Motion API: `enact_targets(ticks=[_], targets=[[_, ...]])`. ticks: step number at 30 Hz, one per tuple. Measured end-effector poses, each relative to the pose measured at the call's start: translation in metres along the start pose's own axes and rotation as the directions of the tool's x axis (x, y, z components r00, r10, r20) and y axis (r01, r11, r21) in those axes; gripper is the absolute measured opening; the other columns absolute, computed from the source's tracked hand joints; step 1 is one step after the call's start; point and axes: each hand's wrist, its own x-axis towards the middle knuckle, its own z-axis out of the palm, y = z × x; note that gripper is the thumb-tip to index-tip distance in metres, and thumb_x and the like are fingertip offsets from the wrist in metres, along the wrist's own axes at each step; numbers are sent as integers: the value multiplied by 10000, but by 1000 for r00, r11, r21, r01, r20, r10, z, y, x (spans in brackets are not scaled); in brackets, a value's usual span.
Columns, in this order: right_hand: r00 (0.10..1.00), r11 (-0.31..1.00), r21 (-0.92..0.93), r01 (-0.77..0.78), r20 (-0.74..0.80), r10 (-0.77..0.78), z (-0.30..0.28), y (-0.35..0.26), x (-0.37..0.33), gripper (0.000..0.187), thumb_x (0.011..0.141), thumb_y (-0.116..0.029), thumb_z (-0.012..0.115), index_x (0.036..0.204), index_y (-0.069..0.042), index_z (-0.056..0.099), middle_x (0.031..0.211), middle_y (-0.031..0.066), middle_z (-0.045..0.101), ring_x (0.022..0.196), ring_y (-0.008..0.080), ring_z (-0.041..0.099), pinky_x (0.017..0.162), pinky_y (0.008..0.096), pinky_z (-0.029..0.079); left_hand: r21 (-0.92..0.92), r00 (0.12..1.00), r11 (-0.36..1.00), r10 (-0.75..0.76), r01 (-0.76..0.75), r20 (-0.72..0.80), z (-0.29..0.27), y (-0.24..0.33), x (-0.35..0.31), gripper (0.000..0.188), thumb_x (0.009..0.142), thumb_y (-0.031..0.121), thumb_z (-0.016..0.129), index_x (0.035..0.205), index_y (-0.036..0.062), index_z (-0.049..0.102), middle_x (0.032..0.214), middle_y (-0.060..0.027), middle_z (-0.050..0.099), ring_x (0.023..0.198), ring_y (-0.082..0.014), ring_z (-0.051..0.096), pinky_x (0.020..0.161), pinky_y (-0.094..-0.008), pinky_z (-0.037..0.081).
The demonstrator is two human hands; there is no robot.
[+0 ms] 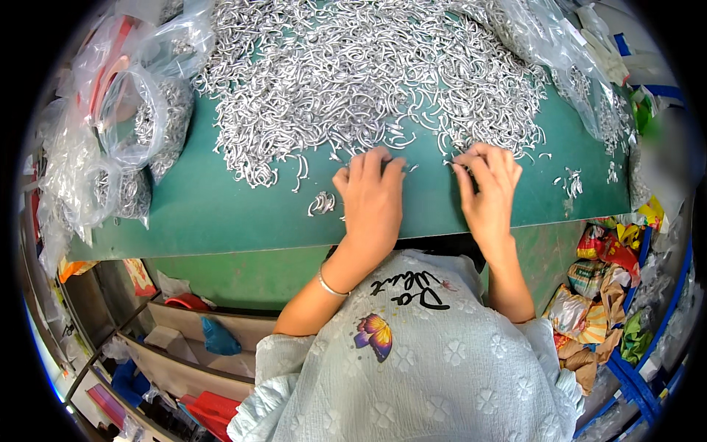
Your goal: The person sorts small curved silver metal parts by hand on a green workbench, picking them up from a large pile and organizing them into smaller groups.
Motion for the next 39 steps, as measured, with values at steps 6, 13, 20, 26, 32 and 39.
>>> enact_targets(ticks=[6, 13, 20, 26, 32, 39], targets=[[999, 998, -52, 32, 34, -30, 7, -7, -3, 190, 765, -117, 744, 939, -95, 670, 955, 21, 574, 898, 230, 511, 798, 383, 334, -72, 1000, 997, -27, 28, 9, -13, -1, -11, 167, 803, 25, 700, 955, 62, 641, 985, -49, 576, 889, -232, 545, 786, -367, 349], [979, 953, 264, 147, 97, -178, 18, -26, -23, 174, 769, -73, 718, 923, -60, 638, 935, 50, 576, 855, 243, 522, 740, 369, 359, -165, 997, 986, 0, 14, 83, -19, 12, -37, 165, 794, 10, 704, 941, 54, 644, 967, -53, 587, 869, -237, 547, 769, -359, 353], [971, 954, 237, 184, 108, -214, 28, -48, -15, 184, 767, -76, 702, 934, -51, 629, 917, 59, 560, 859, 241, 518, 738, 366, 367, -92, 987, 985, -142, 148, 71, -58, -3, -65, 206, 806, 10, 695, 993, 64, 627, 995, -58, 588, 910, -248, 551, 794, -373, 359], [933, 881, 367, 300, 78, -350, 53, -77, 1, 179, 775, -128, 705, 912, -52, 619, 919, 57, 556, 866, 232, 514, 724, 367, 360, -105, 981, 977, -189, 183, -47, -70, -10, -73, 247, 784, -33, 700, 1000, 63, 626, 995, -72, 621, 897, -253, 580, 811, -361, 362], [975, 968, 146, 205, 52, -214, 65, -73, 16, 159, 782, -165, 727, 824, -74, 603, 851, 43, 523, 851, 241, 491, 709, 384, 345, -139, 983, 978, -168, 157, -75, -66, -10, -73, 250, 769, -44, 705, 983, 62, 631, 984, -65, 627, 887, -242, 584, 807, -355, 366], [954, 956, 142, 258, 117, -275, 41, -56, 1, 200, 761, -156, 735, 903, -75, 620, 857, 38, 510, 837, 236, 493, 720, 372, 347, -176, 986, 973, -161, 151, -44, -61, -3, -69, 235, 754, -48, 717, 952, 56, 644, 960, -63, 637, 875, -235, 588, 799, -342, 378]])
